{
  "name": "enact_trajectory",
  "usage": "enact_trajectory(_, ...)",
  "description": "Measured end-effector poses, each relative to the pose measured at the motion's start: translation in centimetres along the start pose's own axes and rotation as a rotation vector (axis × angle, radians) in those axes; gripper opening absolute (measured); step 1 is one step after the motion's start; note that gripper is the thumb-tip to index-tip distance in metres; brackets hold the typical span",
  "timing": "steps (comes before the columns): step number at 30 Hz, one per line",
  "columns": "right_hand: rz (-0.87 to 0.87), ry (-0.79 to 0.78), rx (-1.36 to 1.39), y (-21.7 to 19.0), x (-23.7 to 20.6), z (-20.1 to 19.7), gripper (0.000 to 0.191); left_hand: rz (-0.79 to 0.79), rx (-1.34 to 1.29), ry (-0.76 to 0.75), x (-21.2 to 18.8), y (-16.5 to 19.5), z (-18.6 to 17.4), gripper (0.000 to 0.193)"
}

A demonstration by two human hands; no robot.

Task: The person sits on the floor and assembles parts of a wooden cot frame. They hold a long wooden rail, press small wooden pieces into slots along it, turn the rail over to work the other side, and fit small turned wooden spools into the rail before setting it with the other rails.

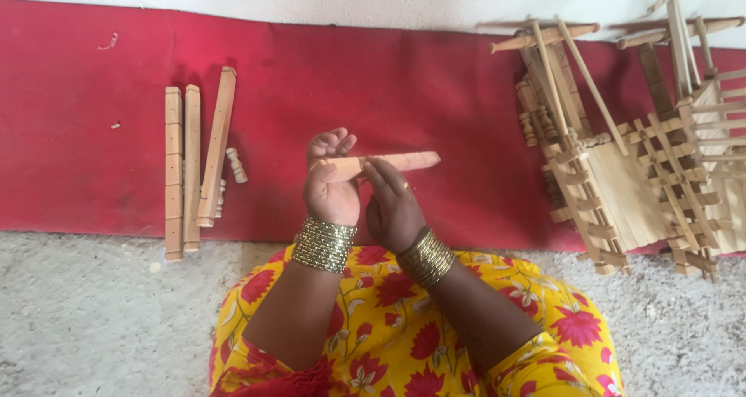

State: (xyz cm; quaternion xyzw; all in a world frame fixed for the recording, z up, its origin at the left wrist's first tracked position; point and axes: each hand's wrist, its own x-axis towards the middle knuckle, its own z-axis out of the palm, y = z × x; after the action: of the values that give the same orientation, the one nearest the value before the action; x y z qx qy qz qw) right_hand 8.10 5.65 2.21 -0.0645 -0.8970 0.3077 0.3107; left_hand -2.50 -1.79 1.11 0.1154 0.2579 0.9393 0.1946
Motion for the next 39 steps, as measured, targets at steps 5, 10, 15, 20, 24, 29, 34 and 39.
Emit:
enact_trajectory(5, 0.005, -0.043, 0.05, 1.5, 0.8, -1.1, 0.053, -0.032, 0.075, -0.188, -1.4, -0.6, 0.3, 0.042)
enact_trajectory(10, 0.01, 0.073, 0.028, 2.5, -0.4, -0.3, 0.032, -0.017, 0.056, -0.142, -1.3, -0.5, 0.4, 0.044)
enact_trajectory(15, 0.037, 0.128, -0.112, 6.7, 0.3, 0.4, 0.023, -0.013, 0.022, -0.056, -0.5, -0.3, -0.3, 0.043)
enact_trajectory(20, 0.06, 0.152, -0.052, 6.7, -1.3, 0.8, 0.029, 0.028, 0.027, -0.108, -0.5, -0.6, -0.3, 0.041)
enact_trajectory(24, 0.089, 0.098, -0.031, 6.0, -0.8, 1.0, 0.03, -0.038, -0.02, -0.085, -0.4, -0.1, -0.4, 0.042)
enact_trajectory(29, 0.051, 0.028, -0.083, 6.9, 0.0, 0.4, 0.032, -0.082, 0.041, -0.195, -0.6, -0.3, -0.5, 0.046)
enact_trajectory(34, 0.063, 0.063, -0.181, 7.0, -2.2, 2.0, 0.038, -0.002, -0.038, -0.034, 0.2, -0.5, -1.1, 0.042)
enact_trajectory(39, 0.225, 0.037, -0.212, 10.4, -2.5, 2.2, 0.039, -0.013, -0.042, -0.007, 0.4, -0.4, -1.4, 0.042)
